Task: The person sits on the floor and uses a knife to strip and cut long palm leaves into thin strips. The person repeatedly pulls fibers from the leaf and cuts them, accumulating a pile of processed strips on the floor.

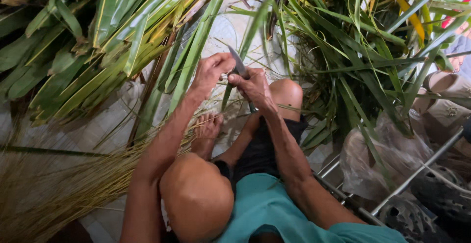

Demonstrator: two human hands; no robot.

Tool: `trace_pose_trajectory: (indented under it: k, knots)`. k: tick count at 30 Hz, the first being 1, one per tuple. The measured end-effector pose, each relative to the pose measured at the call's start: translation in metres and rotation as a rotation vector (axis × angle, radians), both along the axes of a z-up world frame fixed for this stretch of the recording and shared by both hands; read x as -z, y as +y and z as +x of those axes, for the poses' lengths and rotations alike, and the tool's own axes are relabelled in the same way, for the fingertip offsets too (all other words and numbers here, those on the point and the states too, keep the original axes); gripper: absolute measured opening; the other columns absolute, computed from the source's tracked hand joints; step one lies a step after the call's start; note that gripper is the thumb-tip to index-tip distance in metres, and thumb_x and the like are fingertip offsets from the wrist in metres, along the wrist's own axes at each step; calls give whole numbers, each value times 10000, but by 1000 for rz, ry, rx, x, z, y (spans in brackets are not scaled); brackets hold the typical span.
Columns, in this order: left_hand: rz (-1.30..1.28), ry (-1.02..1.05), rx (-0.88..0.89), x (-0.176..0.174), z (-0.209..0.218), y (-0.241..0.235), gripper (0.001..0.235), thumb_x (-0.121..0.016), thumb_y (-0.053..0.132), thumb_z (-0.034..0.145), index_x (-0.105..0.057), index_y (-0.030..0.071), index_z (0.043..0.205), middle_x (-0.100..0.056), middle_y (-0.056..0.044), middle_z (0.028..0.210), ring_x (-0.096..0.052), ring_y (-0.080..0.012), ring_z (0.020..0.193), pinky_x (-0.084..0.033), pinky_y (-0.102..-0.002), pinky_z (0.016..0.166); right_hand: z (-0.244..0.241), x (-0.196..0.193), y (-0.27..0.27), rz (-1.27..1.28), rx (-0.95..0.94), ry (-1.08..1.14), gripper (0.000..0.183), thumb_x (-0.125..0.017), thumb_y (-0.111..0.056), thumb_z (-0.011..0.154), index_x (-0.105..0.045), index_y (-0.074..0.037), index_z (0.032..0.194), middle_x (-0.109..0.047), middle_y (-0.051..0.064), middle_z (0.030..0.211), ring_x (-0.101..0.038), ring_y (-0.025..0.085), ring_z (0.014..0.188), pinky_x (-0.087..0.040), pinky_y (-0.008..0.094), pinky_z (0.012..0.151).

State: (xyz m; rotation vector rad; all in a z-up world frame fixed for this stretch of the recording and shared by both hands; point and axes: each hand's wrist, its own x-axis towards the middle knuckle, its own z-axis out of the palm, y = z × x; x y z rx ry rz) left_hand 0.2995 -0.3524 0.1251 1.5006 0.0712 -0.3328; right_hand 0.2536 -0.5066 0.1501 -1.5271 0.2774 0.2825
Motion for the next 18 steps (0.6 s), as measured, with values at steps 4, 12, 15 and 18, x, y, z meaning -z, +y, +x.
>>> trace_pose_trajectory:
  k: [4, 12, 15, 18]
  knots:
    - [-84, -7, 21, 1, 0, -8, 198, -836, 169, 755, -746, 75, 904, -670, -40, 678, -639, -95, 570, -495, -180, 428, -2, -3, -4, 10, -9, 21, 320, -865, -239, 759, -636, -19, 719, -502, 77, 445, -466, 100, 331, -363, 217, 287]
    - [-213, 127, 48, 9, 1, -13, 160, -774, 120, 792, -693, -8, 841, -633, -85, 652, -649, -147, 519, -505, -224, 417, -2, -2, -5, 37, 32, -40, 300, -858, -176, 755, -623, -4, 686, -473, 77, 422, -425, 94, 312, -332, 199, 291]
    - [-216, 157, -65, 10, 7, -18, 125, -707, 110, 831, -682, -10, 853, -661, -114, 692, -684, -186, 557, -550, -266, 469, 5, 1, -1, 20, 121, -93, 276, -867, -170, 759, -647, -12, 701, -522, 83, 457, -488, 95, 357, -389, 215, 319]
    - [-170, 140, -219, 28, 20, -18, 107, -689, 83, 797, -631, -3, 822, -643, -144, 654, -674, -223, 529, -544, -290, 440, 2, 17, -9, 3, 221, -85, 268, -828, -205, 798, -652, -13, 736, -563, 88, 518, -513, 108, 418, -450, 220, 371]
